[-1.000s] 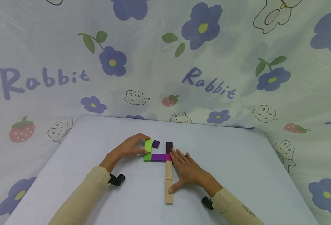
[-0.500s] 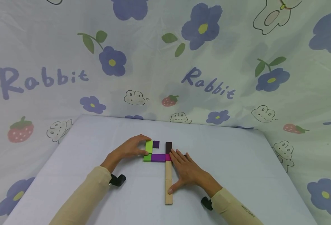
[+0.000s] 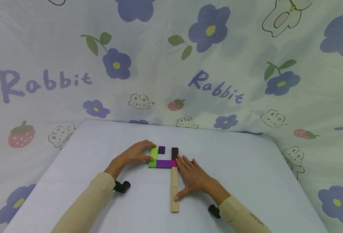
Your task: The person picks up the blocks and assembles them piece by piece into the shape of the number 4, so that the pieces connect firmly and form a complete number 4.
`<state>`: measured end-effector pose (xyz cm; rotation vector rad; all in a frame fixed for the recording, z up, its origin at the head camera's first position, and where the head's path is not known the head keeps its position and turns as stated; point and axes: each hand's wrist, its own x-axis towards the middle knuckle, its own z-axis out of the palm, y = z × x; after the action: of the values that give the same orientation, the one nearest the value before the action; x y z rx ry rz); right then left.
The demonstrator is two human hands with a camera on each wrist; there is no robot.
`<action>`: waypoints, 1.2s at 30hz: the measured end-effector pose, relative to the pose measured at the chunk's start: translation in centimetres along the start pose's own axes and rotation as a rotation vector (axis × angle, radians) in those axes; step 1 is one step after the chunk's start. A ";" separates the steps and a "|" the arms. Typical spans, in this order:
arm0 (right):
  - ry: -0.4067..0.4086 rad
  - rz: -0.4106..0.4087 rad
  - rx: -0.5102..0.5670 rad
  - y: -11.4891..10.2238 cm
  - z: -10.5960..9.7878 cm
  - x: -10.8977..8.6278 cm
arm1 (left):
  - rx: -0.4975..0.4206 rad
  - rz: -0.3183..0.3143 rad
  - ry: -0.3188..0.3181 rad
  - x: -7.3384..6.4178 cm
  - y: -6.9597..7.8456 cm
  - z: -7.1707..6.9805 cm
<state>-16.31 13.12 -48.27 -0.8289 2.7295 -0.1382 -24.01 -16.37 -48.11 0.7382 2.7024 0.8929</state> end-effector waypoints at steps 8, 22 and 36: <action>0.004 -0.001 0.004 0.0 0.0 -0.1 | 0.014 -0.023 -0.004 0.1 0.2 0.2; 0.000 0.000 0.001 0.0 0.0 -0.1 | 0.004 -0.048 -0.001 0.4 0.4 0.2; -0.003 0.004 0.014 0.0 -0.1 0.0 | -0.030 -0.025 0.044 3.0 0.6 1.1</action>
<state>-16.35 13.17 -48.21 -0.8193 2.7237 -0.1556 -25.97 -13.80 -48.73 0.6852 2.7235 0.9521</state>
